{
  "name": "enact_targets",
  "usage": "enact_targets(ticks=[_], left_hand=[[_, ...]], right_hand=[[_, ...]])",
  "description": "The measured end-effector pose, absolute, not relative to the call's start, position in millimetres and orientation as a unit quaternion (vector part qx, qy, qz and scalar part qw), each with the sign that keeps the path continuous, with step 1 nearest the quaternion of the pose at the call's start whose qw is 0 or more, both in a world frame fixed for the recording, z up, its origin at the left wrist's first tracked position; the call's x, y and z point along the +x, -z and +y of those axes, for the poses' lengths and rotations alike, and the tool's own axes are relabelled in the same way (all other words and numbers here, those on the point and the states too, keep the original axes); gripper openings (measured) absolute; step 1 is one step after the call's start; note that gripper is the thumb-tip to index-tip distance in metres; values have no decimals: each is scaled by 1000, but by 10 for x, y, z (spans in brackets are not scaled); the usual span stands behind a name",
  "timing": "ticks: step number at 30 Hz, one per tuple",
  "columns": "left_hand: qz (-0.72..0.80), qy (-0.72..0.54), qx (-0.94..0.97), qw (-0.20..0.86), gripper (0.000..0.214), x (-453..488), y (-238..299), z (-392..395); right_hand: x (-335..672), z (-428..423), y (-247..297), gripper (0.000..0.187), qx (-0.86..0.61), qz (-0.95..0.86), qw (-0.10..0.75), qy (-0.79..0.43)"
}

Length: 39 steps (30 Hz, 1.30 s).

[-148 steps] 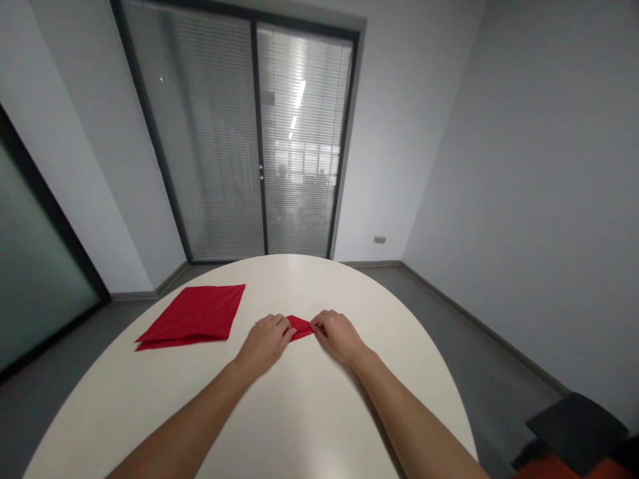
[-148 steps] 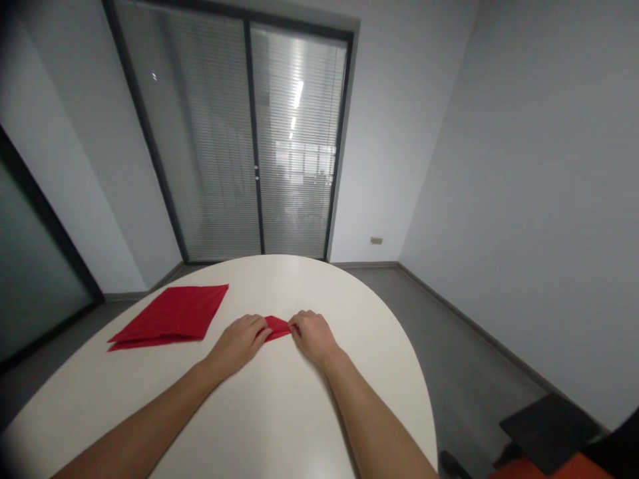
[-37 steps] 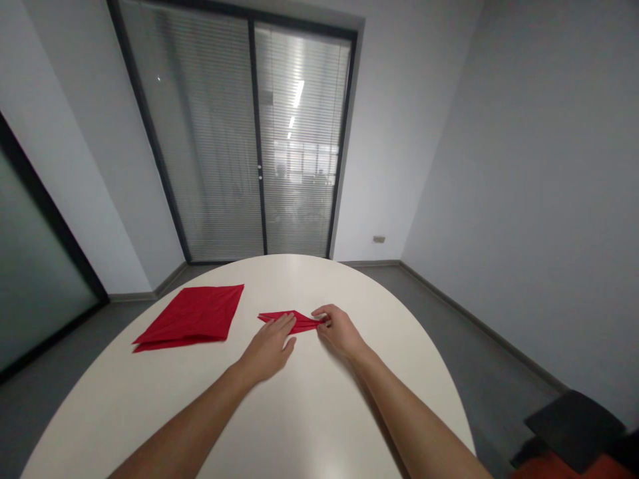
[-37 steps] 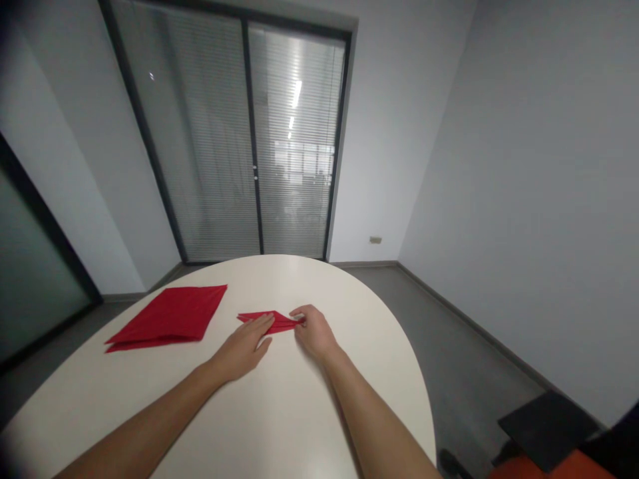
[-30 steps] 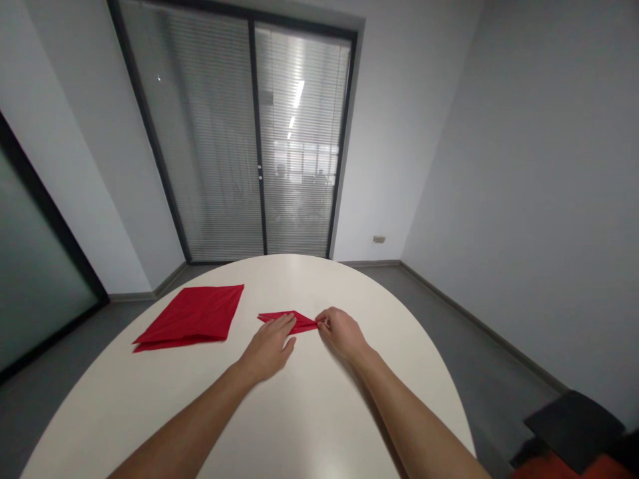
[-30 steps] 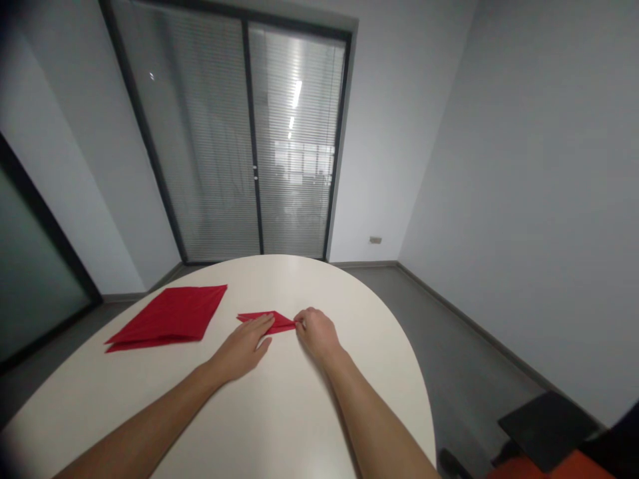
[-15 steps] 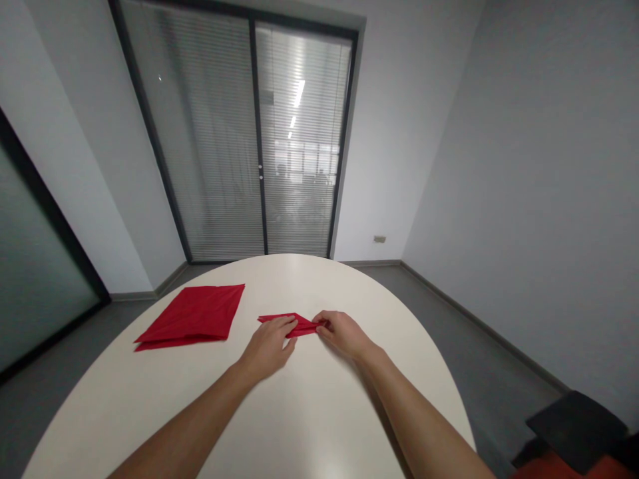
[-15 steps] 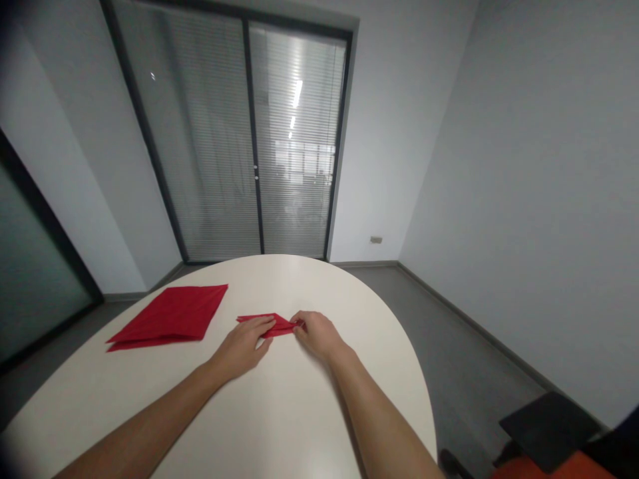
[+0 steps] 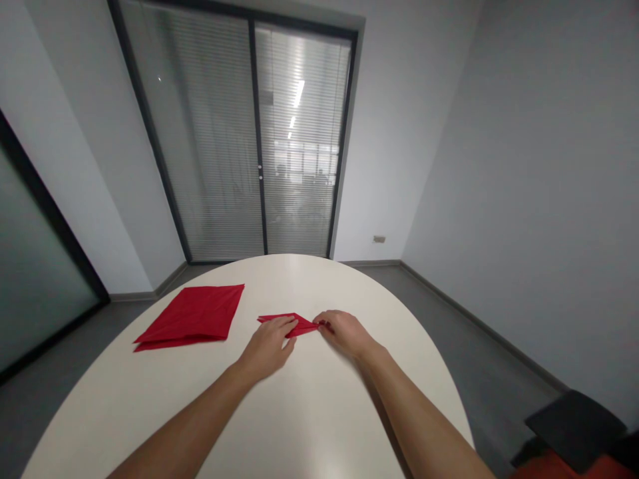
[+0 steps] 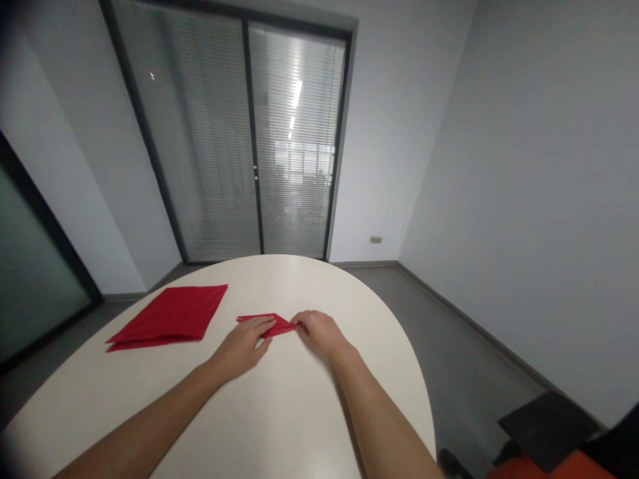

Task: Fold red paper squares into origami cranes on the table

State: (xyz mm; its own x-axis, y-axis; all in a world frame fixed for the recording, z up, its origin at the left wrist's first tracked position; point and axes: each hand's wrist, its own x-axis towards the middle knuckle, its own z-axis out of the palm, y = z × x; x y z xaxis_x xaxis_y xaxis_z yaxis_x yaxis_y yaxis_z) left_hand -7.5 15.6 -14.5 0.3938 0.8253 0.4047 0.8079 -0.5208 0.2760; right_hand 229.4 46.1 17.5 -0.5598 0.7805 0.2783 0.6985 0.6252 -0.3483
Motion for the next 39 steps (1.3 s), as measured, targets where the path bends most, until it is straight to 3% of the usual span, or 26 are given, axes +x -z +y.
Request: enact_targets(ticks=[10,19,34,39], left_hand=[[491,-301,817,14,41,-71,127,129],[506,-307,806,-1,23,-54,-17,86],[554,-298,776,30,25,-26,-100,18],[555,-272,786,32,24,-35,-84,29]], right_hand=[[2295,574,-63,26,-409,-836,310,-193],[2275,628,22,25,-422,-765,382,-301],[2204,640,62,24,-398,-717,385,-423],[2244,641,117,21,-438,-750,340,-362]])
